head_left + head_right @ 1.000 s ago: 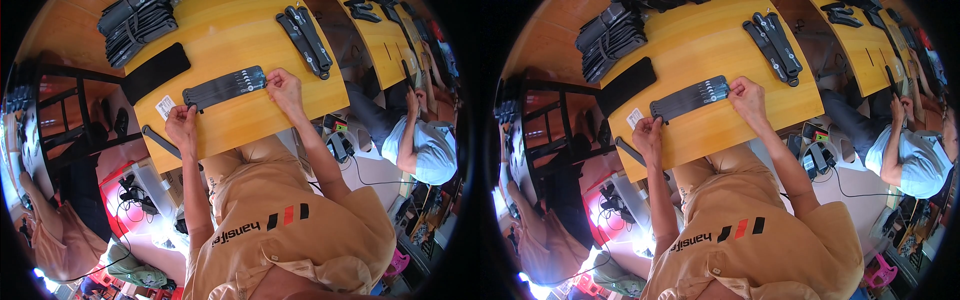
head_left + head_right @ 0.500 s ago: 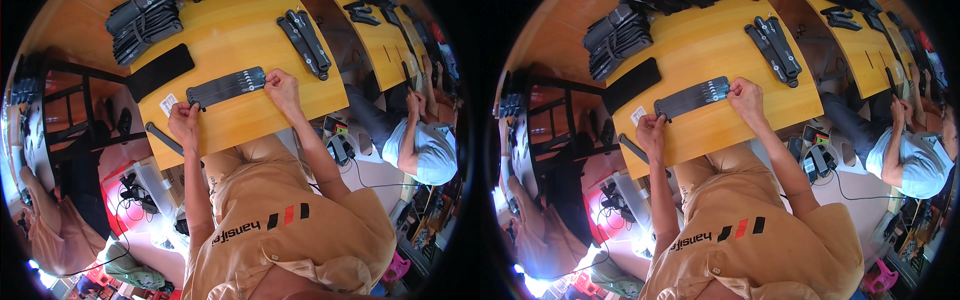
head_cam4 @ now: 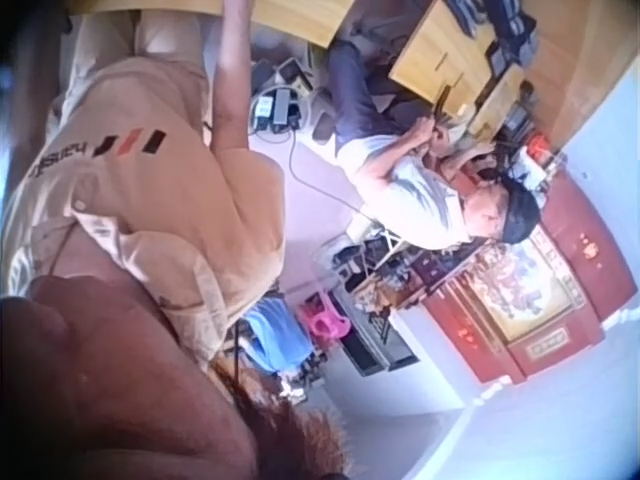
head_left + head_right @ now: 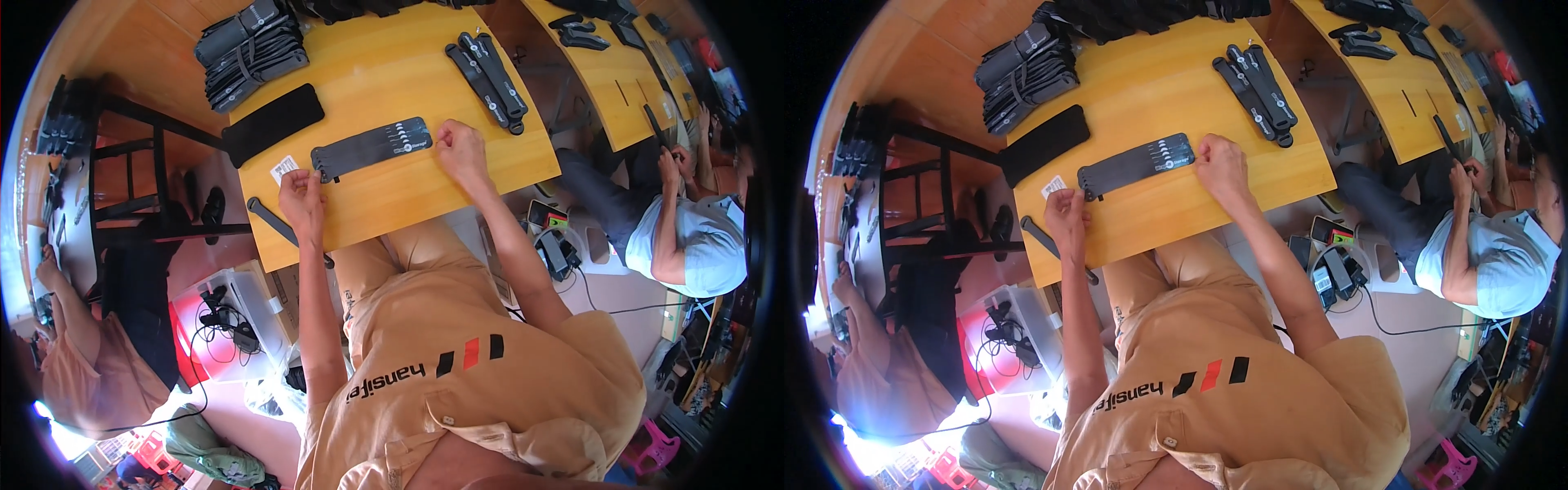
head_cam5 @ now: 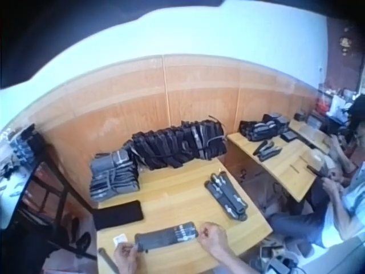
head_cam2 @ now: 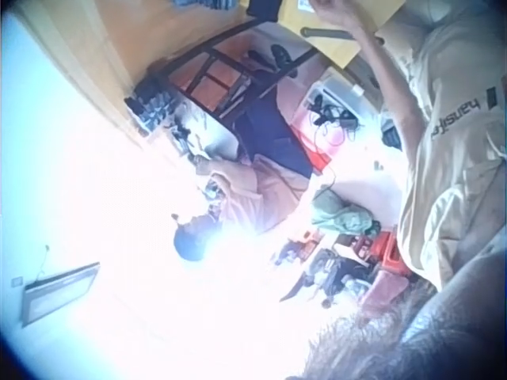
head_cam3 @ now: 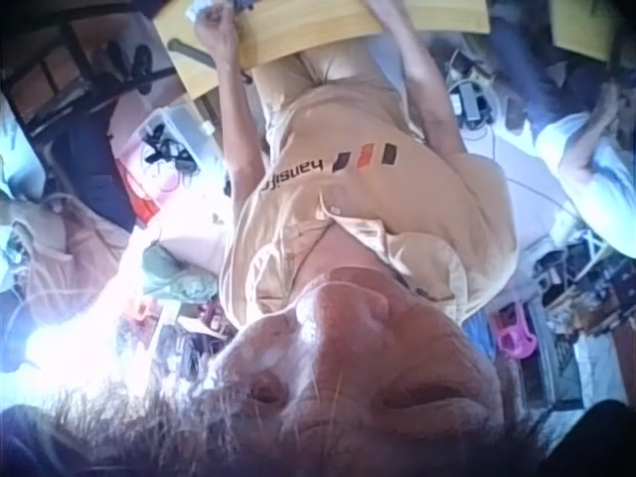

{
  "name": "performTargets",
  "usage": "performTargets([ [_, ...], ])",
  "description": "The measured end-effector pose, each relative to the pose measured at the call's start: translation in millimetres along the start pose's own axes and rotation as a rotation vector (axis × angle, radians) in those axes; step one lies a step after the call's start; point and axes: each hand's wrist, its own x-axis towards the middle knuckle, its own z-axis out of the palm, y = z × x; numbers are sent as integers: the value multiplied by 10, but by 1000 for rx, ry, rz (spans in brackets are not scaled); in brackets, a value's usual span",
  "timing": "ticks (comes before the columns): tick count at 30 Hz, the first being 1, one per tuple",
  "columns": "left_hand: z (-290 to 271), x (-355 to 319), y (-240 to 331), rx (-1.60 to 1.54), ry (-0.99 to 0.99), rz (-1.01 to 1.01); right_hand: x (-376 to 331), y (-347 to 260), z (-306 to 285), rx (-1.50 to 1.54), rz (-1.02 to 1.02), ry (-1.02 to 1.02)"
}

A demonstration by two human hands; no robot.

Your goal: The person is assembling plastic buckles and adjustment components onto black fabric straps at a workstation.

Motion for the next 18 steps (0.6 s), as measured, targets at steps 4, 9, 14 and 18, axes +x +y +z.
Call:
performTargets([
  [4, -19, -120, -27, 314, 69, 309, -107, 74, -108, -58, -242, 111],
  [9, 322, -288, -8, 775, -195, 806, -304, -127, -71, -73, -476, 50],
  [14, 486, -301, -132, 1023, -401, 815, -363, -175, 37, -128, -582, -46],
  [18, 449, -289, -182, 1021, -384, 828, -364, -142, 81, -253, -634, -71],
])
